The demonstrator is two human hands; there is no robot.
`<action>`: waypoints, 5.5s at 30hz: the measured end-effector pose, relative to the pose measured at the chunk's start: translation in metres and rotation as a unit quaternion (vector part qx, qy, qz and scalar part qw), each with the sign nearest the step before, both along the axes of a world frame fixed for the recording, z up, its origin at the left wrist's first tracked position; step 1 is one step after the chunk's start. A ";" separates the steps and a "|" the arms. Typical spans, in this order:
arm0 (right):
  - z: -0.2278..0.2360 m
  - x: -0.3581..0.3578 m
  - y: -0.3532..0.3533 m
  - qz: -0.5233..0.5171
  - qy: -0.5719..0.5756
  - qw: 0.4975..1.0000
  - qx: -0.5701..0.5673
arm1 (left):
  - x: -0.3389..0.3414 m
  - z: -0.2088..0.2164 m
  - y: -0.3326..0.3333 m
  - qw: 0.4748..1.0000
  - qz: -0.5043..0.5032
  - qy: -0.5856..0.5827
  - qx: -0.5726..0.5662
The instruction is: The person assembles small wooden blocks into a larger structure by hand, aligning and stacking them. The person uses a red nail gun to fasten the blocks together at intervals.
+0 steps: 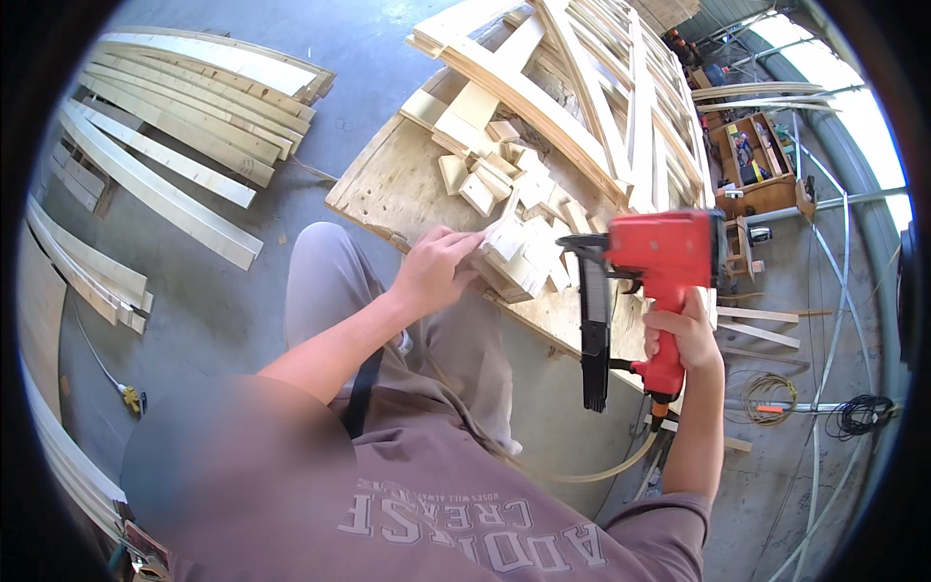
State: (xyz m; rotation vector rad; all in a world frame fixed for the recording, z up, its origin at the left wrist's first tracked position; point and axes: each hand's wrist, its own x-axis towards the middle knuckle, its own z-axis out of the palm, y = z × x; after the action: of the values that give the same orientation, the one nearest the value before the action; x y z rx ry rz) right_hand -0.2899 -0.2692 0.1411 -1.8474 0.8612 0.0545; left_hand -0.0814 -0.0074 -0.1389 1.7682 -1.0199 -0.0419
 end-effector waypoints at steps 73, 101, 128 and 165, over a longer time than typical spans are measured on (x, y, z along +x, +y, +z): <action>-0.221 0.028 -0.013 0.080 0.035 0.890 -0.448 | 0.010 0.025 -0.061 0.983 -0.052 0.132 0.117; -0.229 0.039 0.090 -0.129 -0.256 0.953 -0.103 | -0.018 0.026 -0.065 0.989 -0.030 0.037 0.140; -0.232 0.035 0.054 0.003 -0.239 0.949 -0.206 | -0.021 0.029 -0.075 0.992 -0.006 0.003 0.125; -0.193 0.036 0.041 0.120 -0.211 0.909 -0.337 | 0.028 0.066 -0.070 0.855 -0.183 0.426 0.231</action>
State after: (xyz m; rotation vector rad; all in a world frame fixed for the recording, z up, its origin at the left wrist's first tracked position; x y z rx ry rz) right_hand -0.2538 -0.2278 -0.0522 -2.4730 0.3505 -0.5358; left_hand -0.0533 -0.0774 -0.0728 1.6452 -0.6723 -1.2927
